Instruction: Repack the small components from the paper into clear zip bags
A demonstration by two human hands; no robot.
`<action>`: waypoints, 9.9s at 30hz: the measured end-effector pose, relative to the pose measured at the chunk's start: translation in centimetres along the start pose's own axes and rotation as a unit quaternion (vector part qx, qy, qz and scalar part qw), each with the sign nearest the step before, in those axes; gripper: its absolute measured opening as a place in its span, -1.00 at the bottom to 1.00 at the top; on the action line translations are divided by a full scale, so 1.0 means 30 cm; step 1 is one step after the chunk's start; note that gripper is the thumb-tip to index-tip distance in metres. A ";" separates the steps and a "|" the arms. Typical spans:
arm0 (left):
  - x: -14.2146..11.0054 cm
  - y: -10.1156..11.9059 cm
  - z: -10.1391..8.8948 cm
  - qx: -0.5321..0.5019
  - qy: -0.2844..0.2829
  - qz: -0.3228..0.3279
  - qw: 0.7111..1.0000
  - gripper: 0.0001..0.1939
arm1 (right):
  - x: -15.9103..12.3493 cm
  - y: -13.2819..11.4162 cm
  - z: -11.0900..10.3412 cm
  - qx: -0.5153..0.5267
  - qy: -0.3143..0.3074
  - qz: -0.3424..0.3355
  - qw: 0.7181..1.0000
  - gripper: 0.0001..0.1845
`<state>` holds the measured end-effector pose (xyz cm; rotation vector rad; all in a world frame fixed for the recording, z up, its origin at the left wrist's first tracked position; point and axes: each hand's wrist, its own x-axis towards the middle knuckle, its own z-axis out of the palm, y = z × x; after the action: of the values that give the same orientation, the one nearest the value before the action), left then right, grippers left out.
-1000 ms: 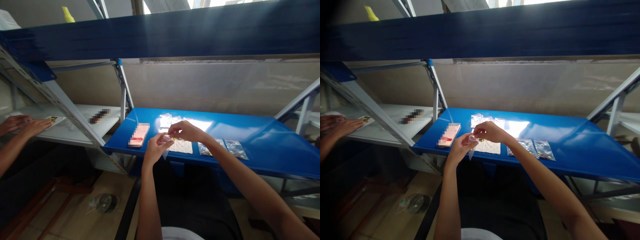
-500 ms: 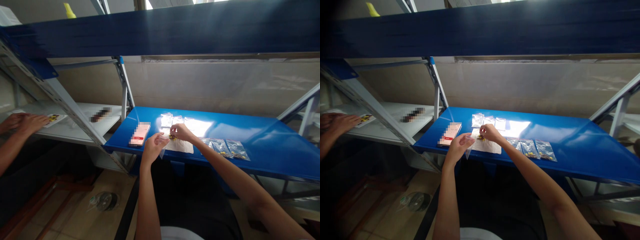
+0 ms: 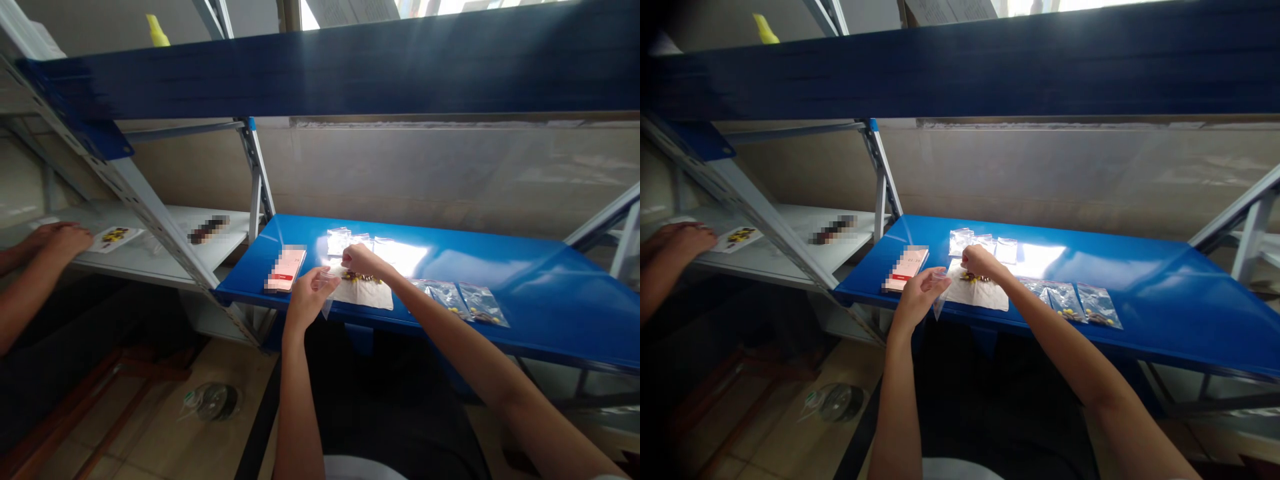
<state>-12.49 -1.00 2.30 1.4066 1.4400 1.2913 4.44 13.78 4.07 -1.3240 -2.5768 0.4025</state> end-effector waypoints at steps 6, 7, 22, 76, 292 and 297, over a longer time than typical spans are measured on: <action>0.000 -0.003 0.009 0.003 -0.001 0.000 1.000 -0.42 | -0.095 -0.064 -0.102 0.163 0.024 -0.067 0.984 -0.76; 0.000 0.001 0.013 0.001 -0.004 0.000 1.000 -0.42 | -0.117 -0.084 -0.116 0.197 0.026 -0.081 0.977 -0.77; 0.006 0.013 0.038 -0.048 -0.024 0.009 0.999 -0.41 | -0.213 -0.049 -0.118 0.232 0.072 -0.134 0.961 -0.81; 0.003 0.029 0.010 -0.001 -0.016 0.017 1.000 -0.44 | -0.220 0.028 0.020 0.051 0.054 -0.047 0.996 -0.86; 0.134 0.070 0.082 0.065 -0.082 0.078 0.991 -0.77 | -0.277 -0.054 -0.042 0.508 0.268 0.073 0.816 -0.41; 0.018 0.050 0.072 -0.012 -0.111 0.028 0.993 -0.61 | -0.411 -0.063 0.006 0.523 0.277 0.069 0.803 -0.71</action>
<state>-10.11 -0.29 3.35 1.5327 1.2399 1.1417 10.00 2.63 3.71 -0.9518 -1.3483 1.0642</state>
